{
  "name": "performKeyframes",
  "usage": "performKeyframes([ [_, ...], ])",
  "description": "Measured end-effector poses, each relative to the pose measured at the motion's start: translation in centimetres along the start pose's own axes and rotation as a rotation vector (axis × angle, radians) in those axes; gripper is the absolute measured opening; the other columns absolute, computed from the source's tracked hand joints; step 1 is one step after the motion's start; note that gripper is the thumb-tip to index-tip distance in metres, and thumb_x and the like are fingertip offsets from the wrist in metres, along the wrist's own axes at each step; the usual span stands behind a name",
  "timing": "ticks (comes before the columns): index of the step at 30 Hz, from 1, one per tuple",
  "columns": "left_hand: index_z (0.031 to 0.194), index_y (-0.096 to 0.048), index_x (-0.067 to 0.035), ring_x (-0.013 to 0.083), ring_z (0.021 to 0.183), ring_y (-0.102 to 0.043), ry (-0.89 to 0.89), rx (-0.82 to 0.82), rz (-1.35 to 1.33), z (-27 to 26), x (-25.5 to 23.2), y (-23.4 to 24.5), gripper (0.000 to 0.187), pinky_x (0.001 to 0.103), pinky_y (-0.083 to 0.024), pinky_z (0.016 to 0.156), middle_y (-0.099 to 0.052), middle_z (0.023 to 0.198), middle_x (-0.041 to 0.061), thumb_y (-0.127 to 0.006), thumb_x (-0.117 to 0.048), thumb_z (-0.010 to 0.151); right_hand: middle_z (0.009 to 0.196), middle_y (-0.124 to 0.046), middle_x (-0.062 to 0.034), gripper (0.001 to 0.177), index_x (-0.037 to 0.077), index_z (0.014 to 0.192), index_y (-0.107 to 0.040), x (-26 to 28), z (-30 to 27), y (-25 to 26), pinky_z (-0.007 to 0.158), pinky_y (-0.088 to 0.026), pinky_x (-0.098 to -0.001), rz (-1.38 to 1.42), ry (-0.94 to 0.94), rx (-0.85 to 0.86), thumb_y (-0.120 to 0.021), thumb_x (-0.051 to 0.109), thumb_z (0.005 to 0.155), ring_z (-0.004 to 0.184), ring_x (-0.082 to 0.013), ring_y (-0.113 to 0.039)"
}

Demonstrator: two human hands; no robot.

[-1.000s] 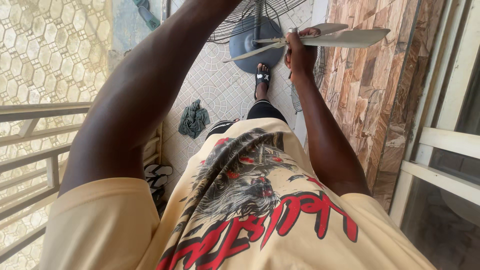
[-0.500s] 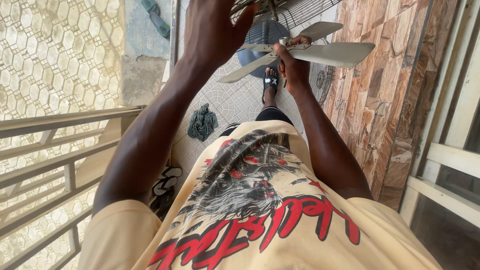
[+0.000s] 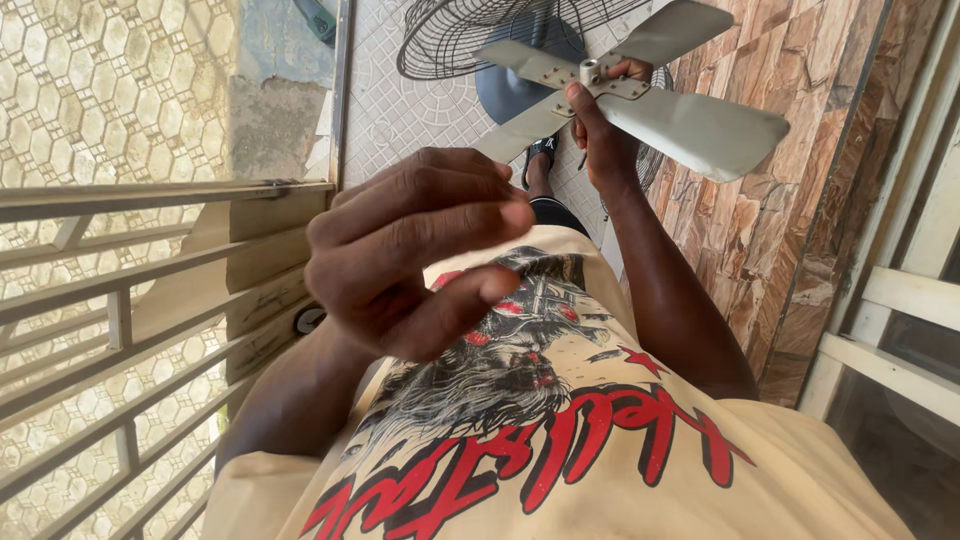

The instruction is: The person disassembles a standing electric fan by removing the front grille, fan blades, and rear grille. They then reassemble the fan by reinstalling the blades and grilles in reverse order, securing each part by hand.

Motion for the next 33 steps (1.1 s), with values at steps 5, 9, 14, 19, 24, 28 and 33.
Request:
performKeyframes([
  [5, 0.098, -0.070, -0.001, 0.0237, 0.079, -0.073, -0.203, -0.023, 0.026, 2.6, -7.2, 0.7, 0.041, 0.042, -0.065, 0.080, -0.072, 0.086, 0.011, -0.081, -0.041, 0.094, 0.103, -0.055, -0.0077, 0.051, 0.015, 0.127, -0.038, 3.3, -2.6, 0.6, 0.052, -0.043, -0.0259, -0.093, 0.107, 0.004, -0.082, 0.013, 0.102, 0.062, -0.0107, -0.048],
  [9, 0.094, -0.070, -0.002, 0.0233, 0.076, -0.071, -0.248, -0.018, -0.025, 4.5, -9.4, -0.3, 0.040, 0.041, -0.063, 0.078, -0.070, 0.084, 0.010, -0.082, -0.040, 0.094, 0.108, -0.054, -0.0074, 0.054, 0.015, 0.127, -0.037, 6.8, -4.5, 1.1, 0.055, -0.045, -0.0250, -0.140, 0.191, -0.021, -0.084, 0.017, 0.100, 0.068, -0.0109, -0.051],
  [14, 0.090, -0.071, -0.003, 0.0228, 0.072, -0.069, -0.264, 0.052, -0.121, 5.3, -9.9, -1.4, 0.039, 0.040, -0.061, 0.074, -0.067, 0.080, 0.009, -0.082, -0.040, 0.093, 0.114, -0.052, -0.0069, 0.059, 0.016, 0.128, -0.037, 11.2, -5.9, 1.9, 0.059, -0.048, -0.0237, -0.199, 0.313, -0.040, -0.087, 0.021, 0.097, 0.075, -0.0110, -0.055],
  [19, 0.101, -0.073, 0.000, 0.0238, 0.087, -0.072, 0.101, 0.252, 0.098, 3.9, -0.5, -4.2, 0.031, 0.035, -0.056, 0.076, -0.072, 0.097, 0.011, -0.086, -0.026, 0.092, 0.121, -0.050, -0.0069, 0.066, 0.017, 0.129, -0.037, 13.7, -5.6, 2.7, 0.075, -0.050, -0.0242, -0.253, 0.383, -0.058, -0.092, 0.025, 0.093, 0.090, -0.0116, -0.056],
  [24, 0.122, -0.070, -0.005, 0.0237, 0.098, -0.076, 0.690, 0.340, 0.166, 0.1, 16.6, -9.2, 0.046, 0.036, -0.061, 0.082, -0.077, 0.109, 0.011, -0.080, -0.038, 0.090, 0.129, -0.047, -0.0080, 0.077, 0.018, 0.133, -0.032, 14.6, -4.4, 3.6, 0.108, -0.049, -0.0315, -0.241, 0.430, 0.065, -0.094, 0.030, 0.089, 0.121, -0.0166, -0.052],
  [28, 0.134, -0.065, -0.011, 0.0252, 0.100, -0.077, 0.897, 0.438, 0.038, -2.8, 20.6, -12.8, 0.056, 0.038, -0.061, 0.087, -0.076, 0.112, 0.014, -0.075, -0.046, 0.091, 0.131, -0.047, -0.0099, 0.080, 0.017, 0.133, -0.029, 14.4, -4.2, 5.1, 0.107, -0.050, -0.0316, -0.266, 0.390, 0.070, -0.094, 0.028, 0.089, 0.121, -0.0184, -0.053],
  [33, 0.144, -0.052, -0.011, 0.0295, 0.095, -0.073, 0.797, 0.620, 0.121, -2.4, 18.1, -16.5, 0.080, 0.043, -0.059, 0.082, -0.070, 0.118, 0.019, -0.085, -0.042, 0.078, 0.127, -0.048, -0.0105, 0.076, 0.015, 0.126, -0.029, 14.9, -3.2, 7.4, 0.100, -0.055, -0.0327, -0.226, 0.303, -0.039, -0.094, 0.025, 0.091, 0.118, -0.0181, -0.056],
])
Point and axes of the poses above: each hand's wrist, its own z-axis towards the middle knuckle, its own y-axis out of the back of the hand, x = y × z, the point moved 6 cm from there along z, towards the middle knuckle
